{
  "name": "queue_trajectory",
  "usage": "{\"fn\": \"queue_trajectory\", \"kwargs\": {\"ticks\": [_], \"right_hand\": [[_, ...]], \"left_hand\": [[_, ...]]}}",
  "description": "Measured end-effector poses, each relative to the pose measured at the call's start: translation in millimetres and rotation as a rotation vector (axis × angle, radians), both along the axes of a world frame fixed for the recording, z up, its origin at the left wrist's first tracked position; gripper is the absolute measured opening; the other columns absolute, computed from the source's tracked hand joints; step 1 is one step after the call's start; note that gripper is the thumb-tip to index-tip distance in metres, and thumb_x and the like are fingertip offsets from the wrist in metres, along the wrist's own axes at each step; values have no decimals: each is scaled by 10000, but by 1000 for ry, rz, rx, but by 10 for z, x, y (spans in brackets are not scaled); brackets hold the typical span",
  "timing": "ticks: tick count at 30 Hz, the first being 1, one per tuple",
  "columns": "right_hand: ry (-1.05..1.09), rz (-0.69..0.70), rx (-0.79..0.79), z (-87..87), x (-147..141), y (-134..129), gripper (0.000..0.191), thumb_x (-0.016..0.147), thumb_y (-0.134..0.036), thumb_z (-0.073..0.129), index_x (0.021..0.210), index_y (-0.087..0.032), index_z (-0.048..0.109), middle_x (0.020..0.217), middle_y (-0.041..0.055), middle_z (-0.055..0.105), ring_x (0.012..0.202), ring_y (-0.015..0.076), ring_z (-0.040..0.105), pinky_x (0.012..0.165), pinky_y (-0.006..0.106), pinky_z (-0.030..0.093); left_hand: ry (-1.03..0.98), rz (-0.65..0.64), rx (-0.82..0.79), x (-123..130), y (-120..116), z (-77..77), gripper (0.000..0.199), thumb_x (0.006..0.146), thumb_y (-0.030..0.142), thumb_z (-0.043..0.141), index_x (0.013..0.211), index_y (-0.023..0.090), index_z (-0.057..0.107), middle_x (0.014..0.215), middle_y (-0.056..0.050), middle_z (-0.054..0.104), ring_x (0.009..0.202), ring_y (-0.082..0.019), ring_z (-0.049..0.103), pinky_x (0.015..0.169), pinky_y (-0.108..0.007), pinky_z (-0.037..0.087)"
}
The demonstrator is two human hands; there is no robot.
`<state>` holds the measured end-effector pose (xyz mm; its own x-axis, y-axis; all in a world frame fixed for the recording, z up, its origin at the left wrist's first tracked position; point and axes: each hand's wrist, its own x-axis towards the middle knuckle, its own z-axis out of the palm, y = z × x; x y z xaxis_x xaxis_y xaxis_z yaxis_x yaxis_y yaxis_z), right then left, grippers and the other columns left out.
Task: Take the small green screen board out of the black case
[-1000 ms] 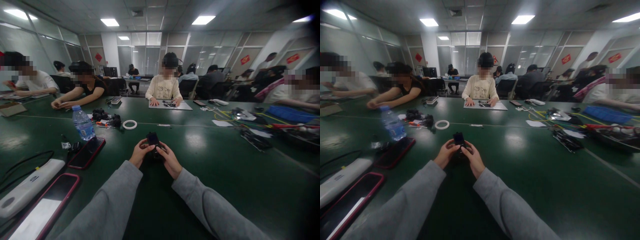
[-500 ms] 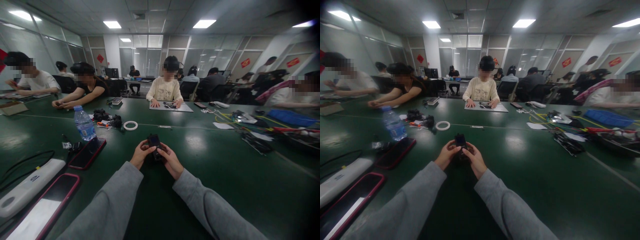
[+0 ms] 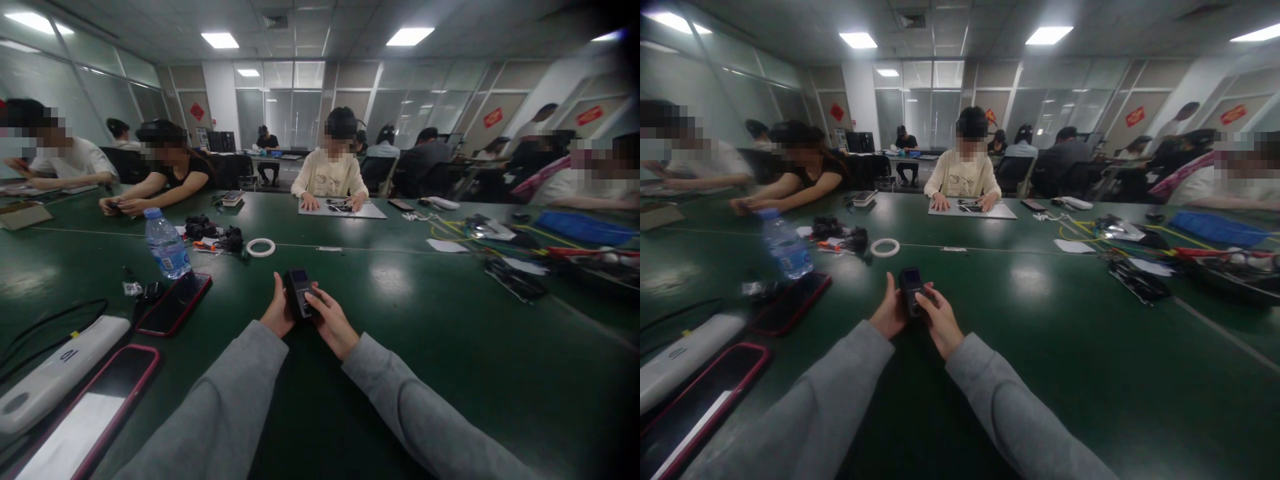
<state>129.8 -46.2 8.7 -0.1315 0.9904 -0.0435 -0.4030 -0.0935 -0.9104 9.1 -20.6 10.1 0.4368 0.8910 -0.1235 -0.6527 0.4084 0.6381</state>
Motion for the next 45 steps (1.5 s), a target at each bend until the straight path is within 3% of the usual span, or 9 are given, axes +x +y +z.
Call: {"fn": "queue_trajectory", "kwargs": {"ticks": [3,7,12,18,23,32,39,42,45], "right_hand": [[-155,-62,113,-73,-60,-6,537,743,-468,665,1166,-175,514,1088,71,564,1006,186,545,892,328,453],[-532,-202,346,-78,-104,-10,426,828,-476,563,1140,-187,535,1117,73,516,1056,191,493,981,376,385],[-817,-378,559,-69,-108,-62,451,860,-452,528,1225,-191,486,1139,99,448,1077,206,454,968,395,394],[-974,-311,743,-14,-144,-162,674,824,-378,595,1394,-202,280,1265,107,385,1191,242,378,1015,426,363],[-994,-323,763,-28,-151,-173,502,901,-273,437,1382,-206,307,1266,96,401,1192,218,388,1014,412,369],[-813,-413,791,154,-49,-214,458,944,-318,375,1389,-227,316,1311,66,385,1226,188,366,1068,390,311],[-605,-281,565,-3,142,66,396,969,-383,323,1334,-257,411,1348,14,379,1263,161,334,1109,382,238],[-595,-247,543,-40,182,116,394,968,-411,315,1303,-254,452,1309,23,418,1232,159,371,1097,377,258],[-687,-255,578,-49,185,112,485,910,-464,452,1340,-243,408,1282,56,419,1199,175,398,1076,373,291]], "left_hand": [[-20,12,-18,12,22,-30,737,703,756,382,1072,159,609,1050,-122,643,1009,-251,587,874,-377,451],[-24,88,-45,-3,67,-69,679,706,742,405,1081,208,594,1080,-86,631,975,-232,598,871,-387,455],[-7,77,-69,-22,61,-76,708,677,763,411,1048,196,614,978,-97,652,946,-248,600,865,-395,457],[43,64,-47,-14,38,-82,748,675,756,428,1044,134,620,920,-119,659,927,-240,609,856,-352,459],[11,129,-67,-6,42,-85,742,685,750,426,1075,145,605,970,-118,656,953,-234,605,863,-338,458],[25,129,-74,-57,58,-66,711,697,759,390,1077,194,597,973,-88,661,951,-229,609,824,-365,476],[-34,119,-74,-23,43,-5,690,704,740,411,1117,213,578,990,-73,655,926,-219,615,799,-359,479],[-25,118,-89,-26,38,0,666,714,727,416,1084,203,593,975,-72,658,905,-212,617,776,-342,481],[-22,126,-103,-42,43,-8,652,714,720,428,1112,228,583,993,-58,653,890,-202,617,750,-324,483]]}}
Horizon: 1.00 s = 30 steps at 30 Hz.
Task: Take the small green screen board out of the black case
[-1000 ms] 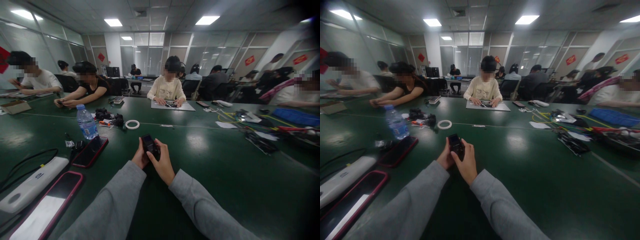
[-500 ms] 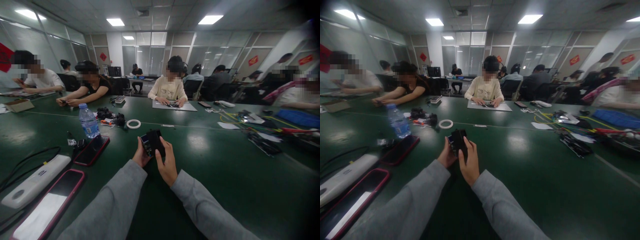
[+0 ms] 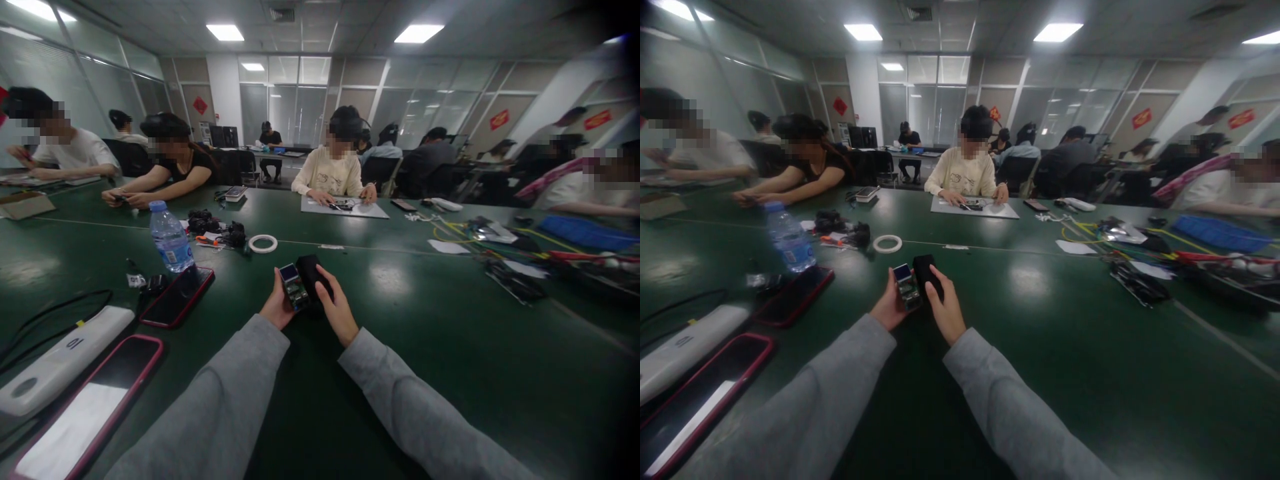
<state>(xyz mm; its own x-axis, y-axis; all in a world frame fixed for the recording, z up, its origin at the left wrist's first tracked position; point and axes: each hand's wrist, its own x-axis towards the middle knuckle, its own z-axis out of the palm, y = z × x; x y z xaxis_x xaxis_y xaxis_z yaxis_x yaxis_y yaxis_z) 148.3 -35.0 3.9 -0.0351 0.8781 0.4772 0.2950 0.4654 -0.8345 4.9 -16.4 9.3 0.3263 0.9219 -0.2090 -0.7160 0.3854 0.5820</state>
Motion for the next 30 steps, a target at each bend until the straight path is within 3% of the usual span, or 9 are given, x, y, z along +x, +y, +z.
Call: {"fn": "queue_trajectory", "kwargs": {"ticks": [4,15,21,24,30], "right_hand": [[-120,-59,54,-21,8,4,756,767,-495,649,1387,-204,328,1257,100,390,1190,205,391,1059,377,316],[-118,-206,70,-176,224,186,705,685,-508,688,1228,-122,460,1148,123,468,1096,233,460,984,394,385],[-98,-303,-106,-147,454,234,558,729,-518,604,1143,-158,507,1027,81,570,919,216,555,836,374,452],[-140,-474,-105,-138,980,294,619,690,-576,607,1143,-161,528,1005,96,580,898,231,557,813,383,436],[-202,-1012,-249,-133,2774,197,730,564,-569,711,1134,-125,605,965,227,564,891,301,528,705,445,357]], "left_hand": [[-7,-6,25,-17,14,-16,682,707,725,431,1176,245,553,1056,-65,638,912,-214,615,746,-325,486],[-48,-54,72,-3,20,-37,624,773,661,408,1212,229,507,1239,-106,557,1014,-248,597,851,-416,474],[-31,-83,75,-28,-10,0,645,769,676,392,1239,242,475,1335,-108,483,1127,-288,537,898,-470,441],[-44,-86,70,-45,-29,27,644,775,671,390,1251,244,463,1349,-107,470,1160,-293,513,922,-485,423],[-97,-82,52,-65,-27,22,642,775,657,415,1251,229,462,1350,-112,467,1170,-295,505,946,-492,409]]}}
